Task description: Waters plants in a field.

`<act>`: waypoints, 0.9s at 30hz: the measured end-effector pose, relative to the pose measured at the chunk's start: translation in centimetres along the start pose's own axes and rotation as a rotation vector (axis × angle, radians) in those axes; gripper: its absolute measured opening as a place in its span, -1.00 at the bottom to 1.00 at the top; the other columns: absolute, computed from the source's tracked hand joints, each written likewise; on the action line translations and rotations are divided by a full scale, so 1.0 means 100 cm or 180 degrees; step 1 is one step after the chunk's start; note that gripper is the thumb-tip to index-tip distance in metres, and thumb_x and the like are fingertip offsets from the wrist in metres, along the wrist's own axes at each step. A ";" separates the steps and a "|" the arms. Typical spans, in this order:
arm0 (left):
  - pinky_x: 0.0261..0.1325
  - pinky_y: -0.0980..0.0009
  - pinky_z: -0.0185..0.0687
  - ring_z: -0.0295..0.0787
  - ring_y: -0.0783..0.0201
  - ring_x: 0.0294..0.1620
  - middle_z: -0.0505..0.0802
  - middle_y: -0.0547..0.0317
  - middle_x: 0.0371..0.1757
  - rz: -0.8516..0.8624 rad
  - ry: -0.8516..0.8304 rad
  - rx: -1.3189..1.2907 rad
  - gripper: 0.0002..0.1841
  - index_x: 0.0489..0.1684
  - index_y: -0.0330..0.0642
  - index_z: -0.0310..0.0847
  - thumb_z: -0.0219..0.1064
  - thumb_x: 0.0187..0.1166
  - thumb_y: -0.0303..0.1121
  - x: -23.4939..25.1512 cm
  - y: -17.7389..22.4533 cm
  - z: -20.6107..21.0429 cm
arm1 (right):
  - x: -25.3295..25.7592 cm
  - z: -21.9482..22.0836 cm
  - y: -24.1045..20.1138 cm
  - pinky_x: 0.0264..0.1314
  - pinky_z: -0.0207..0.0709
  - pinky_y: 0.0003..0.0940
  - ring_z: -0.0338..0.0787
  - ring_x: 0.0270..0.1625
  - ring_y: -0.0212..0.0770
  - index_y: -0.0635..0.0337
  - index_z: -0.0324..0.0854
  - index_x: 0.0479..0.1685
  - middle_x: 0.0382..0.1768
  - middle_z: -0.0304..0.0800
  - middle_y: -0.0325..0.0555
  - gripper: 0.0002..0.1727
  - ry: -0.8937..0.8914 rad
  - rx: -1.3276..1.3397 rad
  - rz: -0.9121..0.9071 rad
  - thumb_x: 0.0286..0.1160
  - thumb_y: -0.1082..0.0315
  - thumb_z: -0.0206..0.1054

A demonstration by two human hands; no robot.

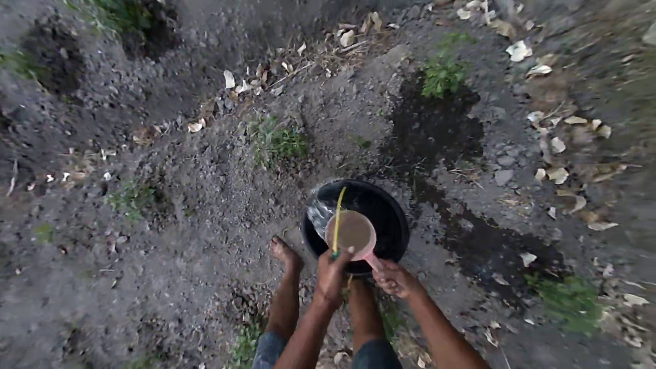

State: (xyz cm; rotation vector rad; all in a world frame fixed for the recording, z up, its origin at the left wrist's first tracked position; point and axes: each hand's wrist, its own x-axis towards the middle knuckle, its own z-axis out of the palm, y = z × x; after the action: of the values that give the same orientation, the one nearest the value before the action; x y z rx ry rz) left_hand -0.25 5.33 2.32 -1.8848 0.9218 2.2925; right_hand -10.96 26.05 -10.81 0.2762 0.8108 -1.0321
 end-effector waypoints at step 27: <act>-0.86 0.56 0.11 0.09 0.53 -0.95 0.24 0.52 -0.91 0.0230 0.2331 -0.2133 -0.49 -0.78 0.19 0.16 0.00 0.82 -0.10 -0.003 -0.033 -0.442 | 0.192 0.161 -0.051 -0.83 0.17 -0.72 0.30 -0.80 -0.59 0.10 0.37 0.12 -0.60 0.46 -0.35 -0.89 0.2305 -0.0010 -0.0723 0.81 0.43 0.03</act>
State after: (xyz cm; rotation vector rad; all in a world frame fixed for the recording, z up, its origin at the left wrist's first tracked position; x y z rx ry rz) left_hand 40.19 -12.12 -2.72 -3.1220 0.2003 2.1061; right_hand -2.72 1.93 -12.58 0.5821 1.5218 -1.1524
